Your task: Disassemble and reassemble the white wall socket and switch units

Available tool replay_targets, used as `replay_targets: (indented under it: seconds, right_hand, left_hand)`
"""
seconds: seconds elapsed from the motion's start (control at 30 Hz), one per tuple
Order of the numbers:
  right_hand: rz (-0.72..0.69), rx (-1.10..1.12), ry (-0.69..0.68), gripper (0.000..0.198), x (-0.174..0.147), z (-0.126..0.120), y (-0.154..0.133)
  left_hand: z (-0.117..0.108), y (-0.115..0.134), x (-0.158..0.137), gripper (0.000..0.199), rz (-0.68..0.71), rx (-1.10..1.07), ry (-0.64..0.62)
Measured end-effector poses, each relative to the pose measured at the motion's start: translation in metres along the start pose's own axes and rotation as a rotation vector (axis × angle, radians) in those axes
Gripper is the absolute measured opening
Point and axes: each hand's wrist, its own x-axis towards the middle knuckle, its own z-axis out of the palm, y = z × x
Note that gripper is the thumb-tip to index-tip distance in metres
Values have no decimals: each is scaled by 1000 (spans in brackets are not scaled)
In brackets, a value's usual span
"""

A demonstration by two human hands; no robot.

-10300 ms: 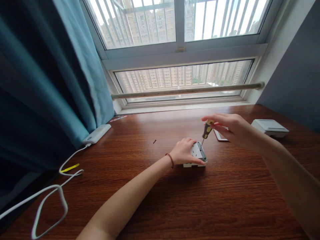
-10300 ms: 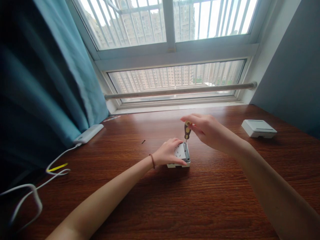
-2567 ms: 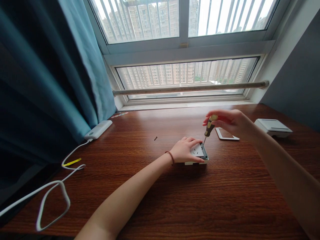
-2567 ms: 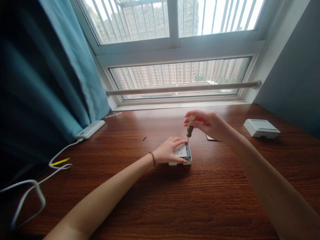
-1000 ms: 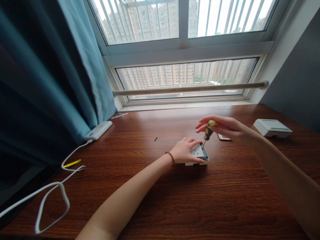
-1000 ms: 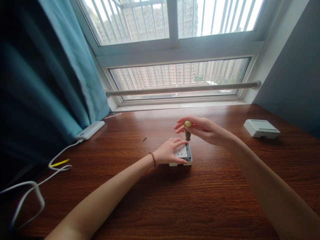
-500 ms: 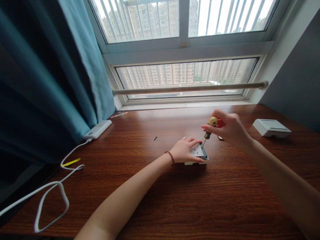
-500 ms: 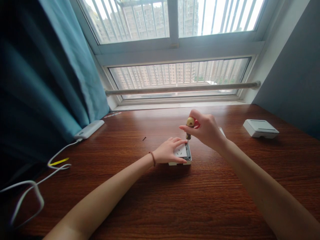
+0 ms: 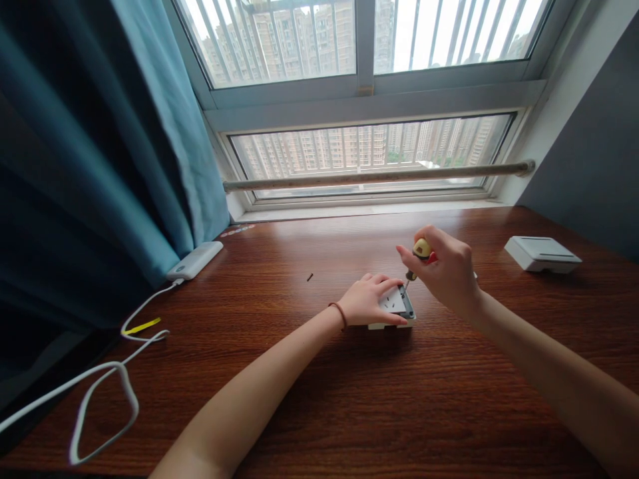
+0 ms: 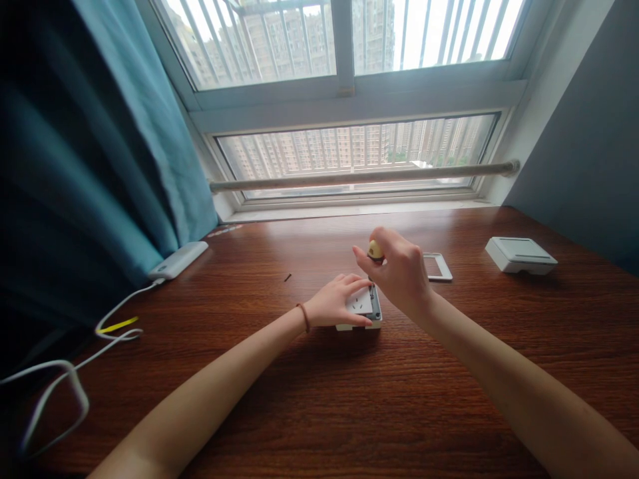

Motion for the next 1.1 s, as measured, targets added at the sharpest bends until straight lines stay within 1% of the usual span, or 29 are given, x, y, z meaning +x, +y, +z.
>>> replay_targets:
  seconds: [0.07,0.17,0.27,0.37,0.43,0.53,0.6,0.67,0.73,0.83,0.9,0.93,1.0,1.1]
  right_hand:
    - [2,8,-14,22,0,-1,0]
    - [55,8,-16,28,3,-4,5]
    - [142,8,25,32,7,-7,12]
    - [212,84,64,30,11,-10,15]
    - [260,178,75,29,13,-13,15]
    - [345,340,77,31,15,-18,12]
    - [402,455,44,32,16,-20,11]
    - [477,613,4,37,18,-19,12]
    - [606,843,-48,42,18,-15,17]
    - [922,1164,-178,47,18,-3,32]
    - [1135,1243,-265,44,17,7,43]
    - [1207,1256,-296,42,16,12,48]
    - [1262,1258,-319,36,13,22,57]
    - [1236,1241,-263,30,7,34,65]
  left_hand:
    - [-1,0,0,76,4,3,2]
    - [-1,0,-1,77,17,5,4]
    - [1,-2,0,86,23,-8,21]
    - [4,-5,1,94,6,-50,58]
    - [5,-7,1,89,-2,-85,81]
    - [2,-8,0,74,-5,-143,144]
    - [-5,-9,-2,63,-3,-158,226]
    - [-15,-12,-3,50,-21,-108,325]
    - [-26,-20,-6,36,-100,0,413]
    - [-39,-43,-13,16,-299,130,502]
    - [-43,-63,-22,12,-429,176,549]
    - [-42,-73,-28,10,-491,197,567]
    - [-38,-89,-42,8,-593,238,591]
    - [-29,-106,-62,15,-688,282,590]
